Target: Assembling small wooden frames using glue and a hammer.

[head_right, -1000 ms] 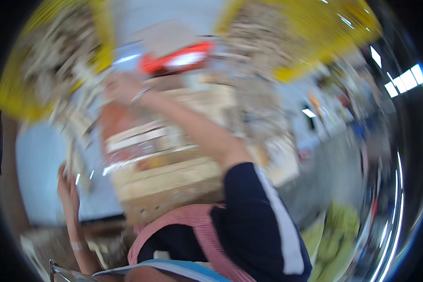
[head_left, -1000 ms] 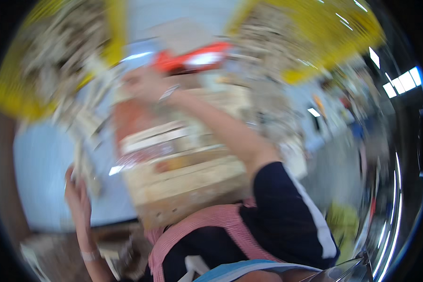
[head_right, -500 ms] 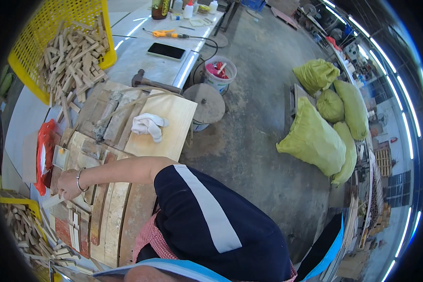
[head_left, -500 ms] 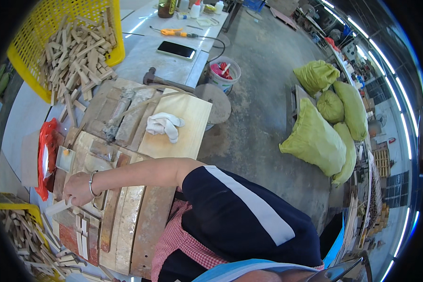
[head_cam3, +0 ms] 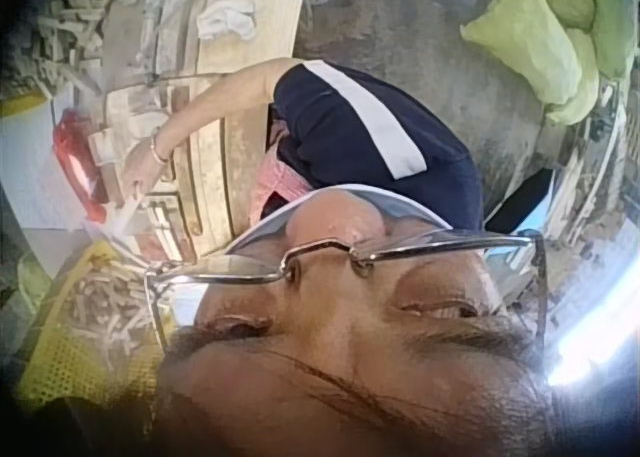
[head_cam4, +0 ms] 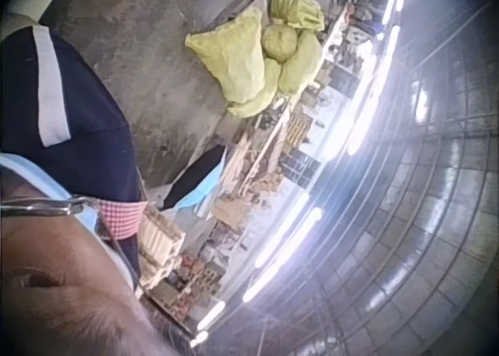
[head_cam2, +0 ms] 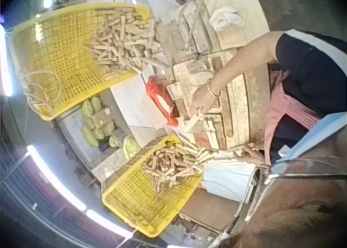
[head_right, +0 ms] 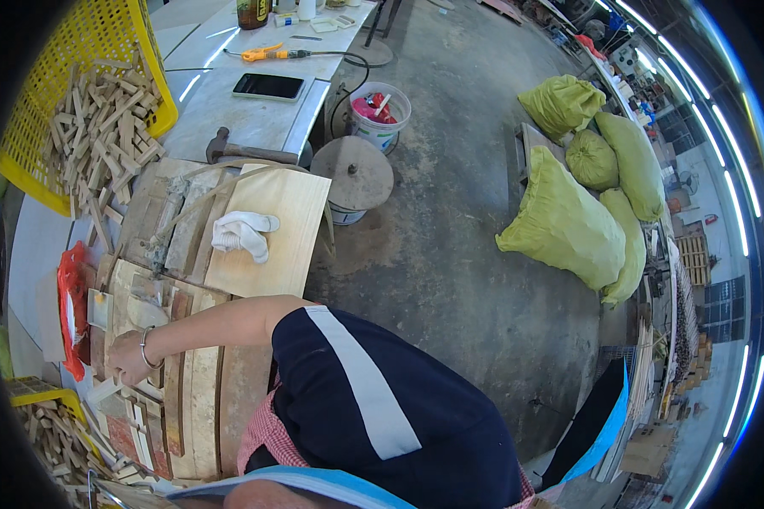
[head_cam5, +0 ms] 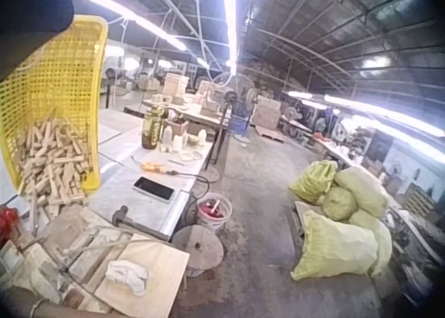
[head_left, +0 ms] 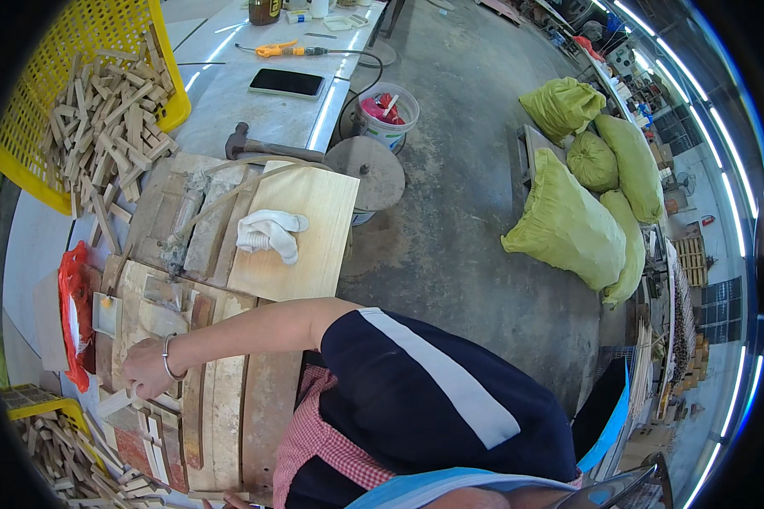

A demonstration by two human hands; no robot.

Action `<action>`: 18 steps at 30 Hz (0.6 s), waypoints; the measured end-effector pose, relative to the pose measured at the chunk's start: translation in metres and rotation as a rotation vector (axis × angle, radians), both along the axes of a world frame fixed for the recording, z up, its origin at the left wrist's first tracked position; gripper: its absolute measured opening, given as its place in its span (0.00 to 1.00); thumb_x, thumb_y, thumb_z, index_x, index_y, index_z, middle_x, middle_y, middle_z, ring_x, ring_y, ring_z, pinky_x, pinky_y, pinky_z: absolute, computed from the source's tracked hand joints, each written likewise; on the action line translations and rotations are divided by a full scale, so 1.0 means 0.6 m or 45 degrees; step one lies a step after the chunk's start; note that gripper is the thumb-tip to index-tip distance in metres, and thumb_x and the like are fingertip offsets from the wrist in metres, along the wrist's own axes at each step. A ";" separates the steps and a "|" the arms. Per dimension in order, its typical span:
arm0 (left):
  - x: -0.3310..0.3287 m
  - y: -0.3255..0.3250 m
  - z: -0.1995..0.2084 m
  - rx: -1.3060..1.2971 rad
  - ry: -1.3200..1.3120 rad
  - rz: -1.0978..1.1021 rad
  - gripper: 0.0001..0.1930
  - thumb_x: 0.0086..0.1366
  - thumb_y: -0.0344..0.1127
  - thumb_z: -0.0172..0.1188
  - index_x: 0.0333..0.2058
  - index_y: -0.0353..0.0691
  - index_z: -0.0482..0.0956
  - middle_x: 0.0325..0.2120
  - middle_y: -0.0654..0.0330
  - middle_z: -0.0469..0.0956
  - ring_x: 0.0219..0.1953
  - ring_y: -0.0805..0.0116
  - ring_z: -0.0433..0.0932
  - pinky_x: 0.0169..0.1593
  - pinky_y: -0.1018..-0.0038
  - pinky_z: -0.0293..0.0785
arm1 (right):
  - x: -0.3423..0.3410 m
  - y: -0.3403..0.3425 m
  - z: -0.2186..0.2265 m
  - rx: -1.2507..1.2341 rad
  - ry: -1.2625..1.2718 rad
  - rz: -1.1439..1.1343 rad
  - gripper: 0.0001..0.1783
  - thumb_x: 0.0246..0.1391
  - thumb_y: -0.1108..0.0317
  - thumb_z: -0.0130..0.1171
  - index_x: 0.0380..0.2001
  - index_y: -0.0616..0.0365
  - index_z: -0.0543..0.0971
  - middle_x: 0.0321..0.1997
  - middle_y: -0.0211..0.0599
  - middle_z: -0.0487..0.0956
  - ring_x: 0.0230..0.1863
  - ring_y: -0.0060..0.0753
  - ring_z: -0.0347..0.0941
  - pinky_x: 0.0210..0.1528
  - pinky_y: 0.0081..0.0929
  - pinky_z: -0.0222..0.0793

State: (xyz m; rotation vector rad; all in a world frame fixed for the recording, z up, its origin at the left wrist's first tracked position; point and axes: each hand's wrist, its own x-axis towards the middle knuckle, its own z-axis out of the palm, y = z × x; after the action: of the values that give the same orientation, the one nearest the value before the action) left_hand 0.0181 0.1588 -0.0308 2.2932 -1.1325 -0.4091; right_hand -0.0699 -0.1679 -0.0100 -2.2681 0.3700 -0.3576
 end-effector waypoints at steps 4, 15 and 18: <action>-0.005 -0.026 -0.011 0.038 -0.077 -0.184 0.25 0.64 0.32 0.52 0.59 0.33 0.63 0.42 0.45 0.71 0.41 0.51 0.72 0.43 0.63 0.69 | 0.012 -0.002 -0.019 -0.004 -0.020 0.022 0.14 0.37 0.63 0.50 0.25 0.57 0.80 0.26 0.49 0.79 0.32 0.52 0.76 0.38 0.43 0.71; -0.037 0.042 0.043 -0.012 -0.741 -0.142 0.15 0.50 0.31 0.65 0.40 0.42 0.80 0.36 0.52 0.72 0.40 0.53 0.72 0.42 0.62 0.68 | -0.004 0.001 0.012 0.233 -0.034 0.088 0.15 0.53 0.62 0.56 0.42 0.54 0.81 0.30 0.37 0.81 0.29 0.22 0.75 0.35 0.23 0.72; -0.042 0.014 0.075 -0.142 -0.800 -0.181 0.15 0.50 0.30 0.65 0.39 0.40 0.78 0.37 0.56 0.72 0.39 0.57 0.73 0.43 0.63 0.68 | 0.002 -0.006 0.033 0.228 -0.039 0.121 0.15 0.51 0.58 0.57 0.40 0.52 0.82 0.28 0.38 0.79 0.28 0.32 0.74 0.33 0.29 0.69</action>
State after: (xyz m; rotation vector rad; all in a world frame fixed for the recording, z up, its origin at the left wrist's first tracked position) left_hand -0.0068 0.1670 0.0140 2.3070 -1.5690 0.3507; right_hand -0.0686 -0.1718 0.0100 -2.0943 0.2667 -0.2976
